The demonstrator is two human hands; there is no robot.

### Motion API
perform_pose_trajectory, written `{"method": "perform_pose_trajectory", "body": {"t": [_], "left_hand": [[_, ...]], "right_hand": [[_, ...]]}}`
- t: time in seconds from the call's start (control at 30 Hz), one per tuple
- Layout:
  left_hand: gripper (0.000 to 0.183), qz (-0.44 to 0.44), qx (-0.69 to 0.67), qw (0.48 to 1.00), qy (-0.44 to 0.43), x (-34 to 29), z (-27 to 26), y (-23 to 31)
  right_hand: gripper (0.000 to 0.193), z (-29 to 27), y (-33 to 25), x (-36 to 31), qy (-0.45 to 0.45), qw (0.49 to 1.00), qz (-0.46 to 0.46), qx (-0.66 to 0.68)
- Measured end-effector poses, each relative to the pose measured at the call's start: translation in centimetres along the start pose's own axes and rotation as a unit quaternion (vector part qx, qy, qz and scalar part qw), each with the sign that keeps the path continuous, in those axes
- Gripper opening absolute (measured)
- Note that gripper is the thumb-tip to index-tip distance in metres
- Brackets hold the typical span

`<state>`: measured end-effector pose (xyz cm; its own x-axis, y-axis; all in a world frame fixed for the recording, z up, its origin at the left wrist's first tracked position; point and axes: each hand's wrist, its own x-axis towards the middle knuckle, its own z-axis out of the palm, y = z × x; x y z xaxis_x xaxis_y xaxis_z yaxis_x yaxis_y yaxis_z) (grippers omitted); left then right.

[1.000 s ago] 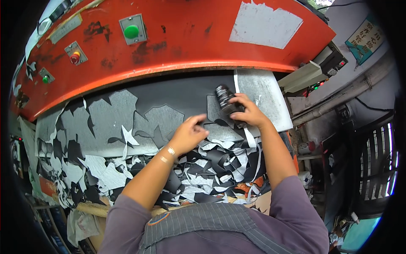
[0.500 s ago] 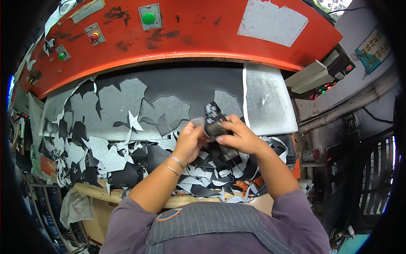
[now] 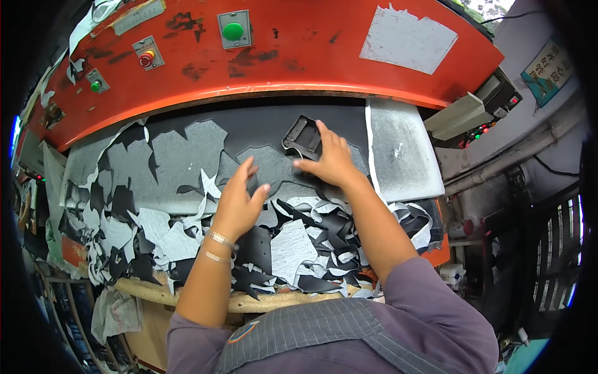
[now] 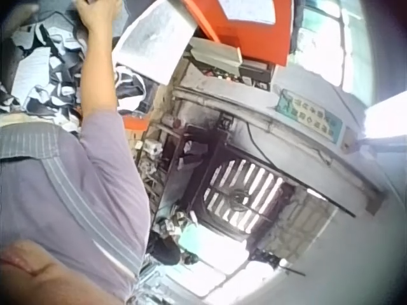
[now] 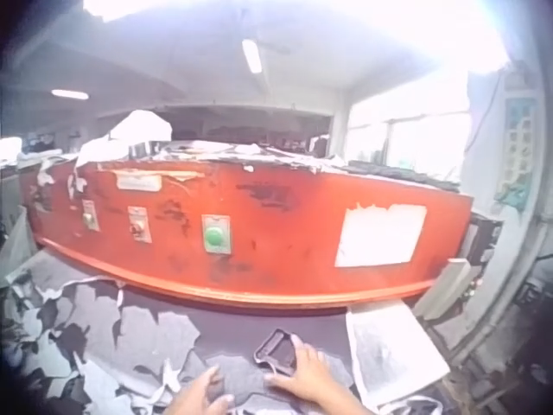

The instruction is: The person is using a die-cutting machine to cut out shoe components from sheets of material.

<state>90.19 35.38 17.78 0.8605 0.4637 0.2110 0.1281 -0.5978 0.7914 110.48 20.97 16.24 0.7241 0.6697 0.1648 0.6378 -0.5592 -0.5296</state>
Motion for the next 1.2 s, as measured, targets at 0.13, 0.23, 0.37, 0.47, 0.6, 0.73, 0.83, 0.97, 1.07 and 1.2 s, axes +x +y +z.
{"method": "perform_pose_trajectory", "body": {"t": [0.13,0.23,0.37,0.47,0.6,0.73,0.83,0.97,1.07,1.2], "left_hand": [[0.069,0.038,0.057,0.997,-0.026,5.0,3.5,-3.8],[0.068,0.079,0.146,0.984,-0.058,7.0,4.8,-4.8],[0.066,0.097,0.174,0.976,-0.088,7.7,5.0,-4.7],[0.065,0.103,0.172,0.977,-0.077,7.6,5.2,-4.3],[0.064,0.099,0.177,0.977,-0.068,7.6,5.2,-4.2],[0.062,0.097,0.177,0.976,-0.077,7.3,4.9,-4.5],[0.066,0.123,0.2,0.969,-0.075,7.3,5.1,-4.2],[0.064,0.118,0.222,0.965,-0.07,6.8,5.6,-3.8],[0.063,0.12,0.229,0.964,-0.068,6.8,5.5,-3.8],[0.062,0.122,0.237,0.961,-0.069,7.6,5.4,-3.4]], "right_hand": [[0.132,0.2,2.8,-2.2,-0.067,0.998,0.0,-0.001],[0.131,0.6,3.2,-2.0,-0.045,0.999,-0.018,0.013],[0.127,0.5,3.7,-2.3,-0.032,0.999,-0.027,-0.005],[0.13,0.0,3.1,-1.6,-0.041,0.999,-0.007,-0.021],[0.128,-0.2,3.2,-0.8,-0.04,0.999,-0.017,-0.017],[0.117,0.5,2.3,-2.8,-0.009,1.0,0.021,-0.004],[0.115,0.7,2.3,-3.3,0.02,1.0,0.015,-0.004],[0.117,1.0,3.0,-3.4,0.025,1.0,0.007,0.01],[0.119,0.7,2.9,-3.3,0.021,1.0,-0.001,0.008],[0.119,0.6,3.2,-2.4,0.019,1.0,-0.003,0.002]]}}
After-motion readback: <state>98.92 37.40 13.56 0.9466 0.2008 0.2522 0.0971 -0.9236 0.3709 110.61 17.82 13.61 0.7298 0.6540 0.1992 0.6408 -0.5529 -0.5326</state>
